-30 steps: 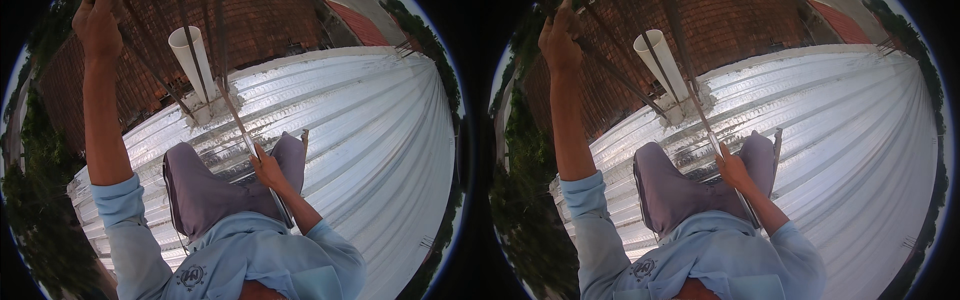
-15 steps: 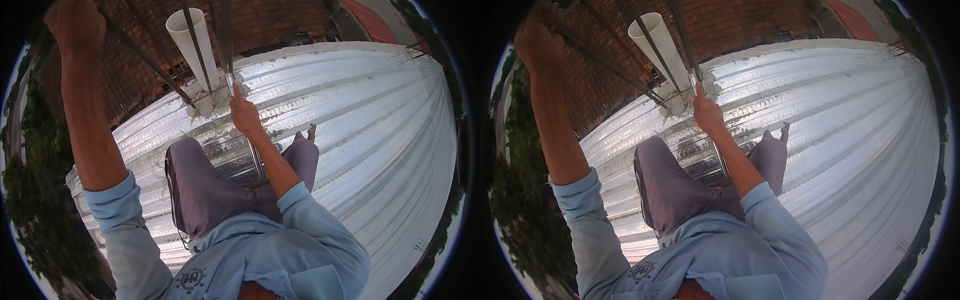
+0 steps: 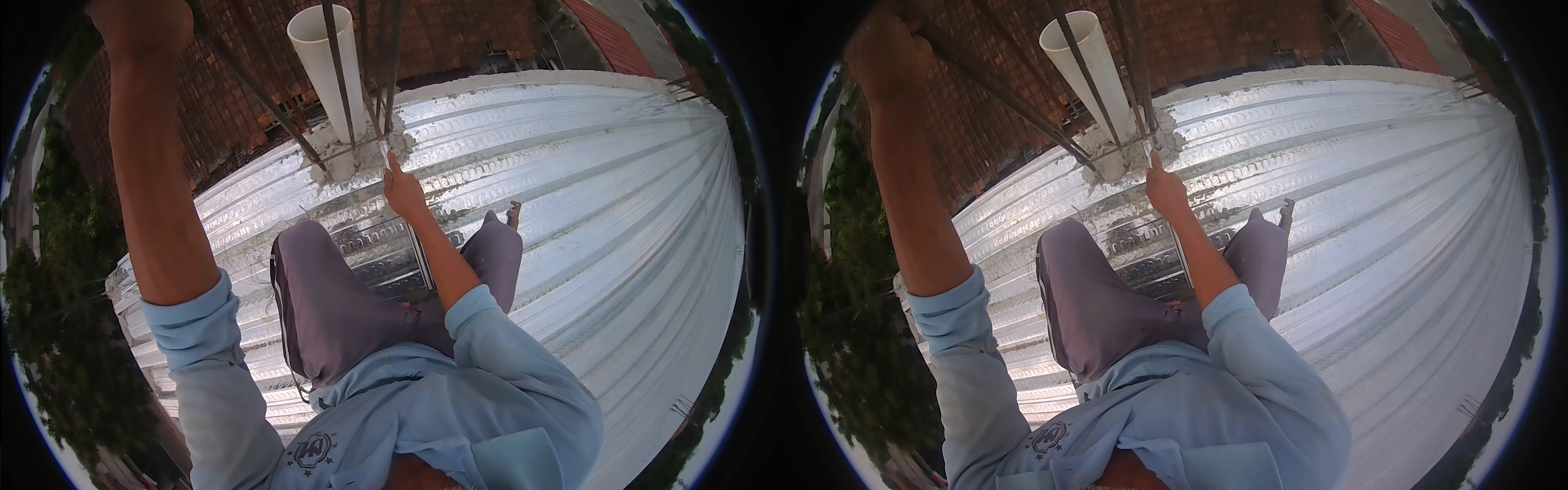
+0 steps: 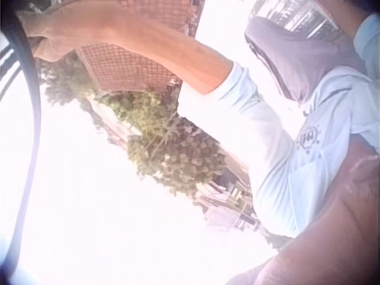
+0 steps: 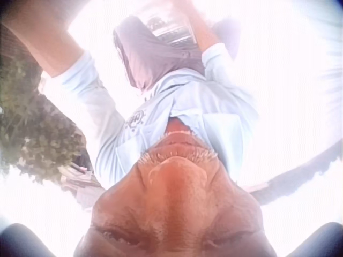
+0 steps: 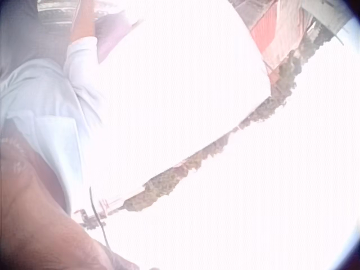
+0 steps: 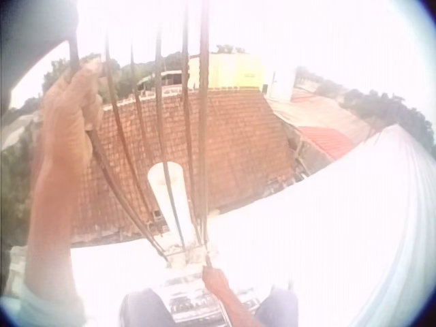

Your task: The person secures a metal frame to vertical rebar on a corrugated metal roof using a hammer and wire. They walk across the roof to reposition the frame and continue fastening it in place.

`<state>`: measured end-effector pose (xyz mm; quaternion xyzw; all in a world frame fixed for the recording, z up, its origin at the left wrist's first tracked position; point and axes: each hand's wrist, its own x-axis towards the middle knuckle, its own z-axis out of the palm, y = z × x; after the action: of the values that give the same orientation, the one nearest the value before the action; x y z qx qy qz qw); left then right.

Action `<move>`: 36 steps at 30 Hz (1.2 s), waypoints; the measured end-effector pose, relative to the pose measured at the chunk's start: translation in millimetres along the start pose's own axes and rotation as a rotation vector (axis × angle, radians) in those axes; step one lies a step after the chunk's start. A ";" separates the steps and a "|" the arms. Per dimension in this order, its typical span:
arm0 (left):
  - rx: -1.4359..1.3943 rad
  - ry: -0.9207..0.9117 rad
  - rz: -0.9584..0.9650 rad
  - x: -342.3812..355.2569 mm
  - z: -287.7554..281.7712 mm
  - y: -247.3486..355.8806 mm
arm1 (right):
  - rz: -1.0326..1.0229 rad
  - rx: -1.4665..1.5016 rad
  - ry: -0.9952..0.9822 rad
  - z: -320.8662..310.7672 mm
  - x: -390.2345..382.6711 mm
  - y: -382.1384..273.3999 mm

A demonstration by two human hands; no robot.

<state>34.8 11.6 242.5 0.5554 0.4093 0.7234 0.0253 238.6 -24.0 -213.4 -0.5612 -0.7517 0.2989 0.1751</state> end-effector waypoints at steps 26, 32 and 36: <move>-0.051 0.012 0.011 -7.0 8.1 -13.4 | 0.052 0.128 0.029 9.2 -5.3 20.4; -0.049 0.037 -0.014 -2.2 5.1 -17.8 | 0.001 0.171 0.051 -13.3 -2.0 -3.3; -0.091 0.002 -0.057 6.0 -0.8 -24.4 | 0.060 0.100 0.016 7.2 -6.2 7.7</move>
<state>21.7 30.3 232.0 0.5408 0.3917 0.7410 0.0707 241.8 -30.3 -223.4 -0.5762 -0.7173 0.3368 0.2000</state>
